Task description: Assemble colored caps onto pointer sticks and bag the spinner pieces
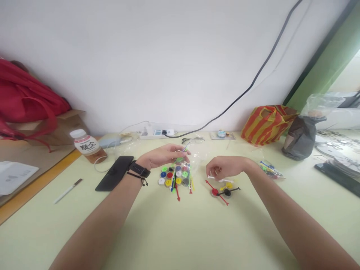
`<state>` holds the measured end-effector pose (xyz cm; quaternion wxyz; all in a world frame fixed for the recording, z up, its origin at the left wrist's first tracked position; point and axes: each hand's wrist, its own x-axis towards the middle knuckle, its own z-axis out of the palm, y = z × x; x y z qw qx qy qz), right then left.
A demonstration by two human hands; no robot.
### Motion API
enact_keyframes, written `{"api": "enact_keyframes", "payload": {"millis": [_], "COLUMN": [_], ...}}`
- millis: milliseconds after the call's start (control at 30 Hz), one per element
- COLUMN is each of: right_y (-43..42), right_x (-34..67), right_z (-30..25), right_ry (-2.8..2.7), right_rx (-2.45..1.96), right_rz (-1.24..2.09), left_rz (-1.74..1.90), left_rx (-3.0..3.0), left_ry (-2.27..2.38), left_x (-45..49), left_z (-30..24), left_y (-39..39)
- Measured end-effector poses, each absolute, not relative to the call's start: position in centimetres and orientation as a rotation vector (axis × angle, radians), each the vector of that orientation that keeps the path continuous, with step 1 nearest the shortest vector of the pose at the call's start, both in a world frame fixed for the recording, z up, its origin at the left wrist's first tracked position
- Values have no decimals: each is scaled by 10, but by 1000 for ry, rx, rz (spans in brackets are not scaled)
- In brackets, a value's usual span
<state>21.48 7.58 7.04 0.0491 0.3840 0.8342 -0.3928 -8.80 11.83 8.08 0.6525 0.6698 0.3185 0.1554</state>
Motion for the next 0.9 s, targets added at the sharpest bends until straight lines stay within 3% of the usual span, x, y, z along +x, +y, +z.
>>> {"api": "enact_keyframes", "payload": {"millis": [300,433,633,900], "right_y": [74,69,56,48], "right_x": [253,266,256,231], "right_z": [104,118,134,134], "right_ry": [2979,3216,3351,3284], "right_rx": [1907,2329,2159,2036], "right_rz": [-1205,-1400,-1758,-1542], "left_rz": [337,327,334,350], "left_rx": [1591,1628,1630,1683], "left_ry": [724,701,716,671], "left_x": [-85,-83,-81,-80], "left_z": [84,86,83,86], "left_y": [116,114,114,112]}}
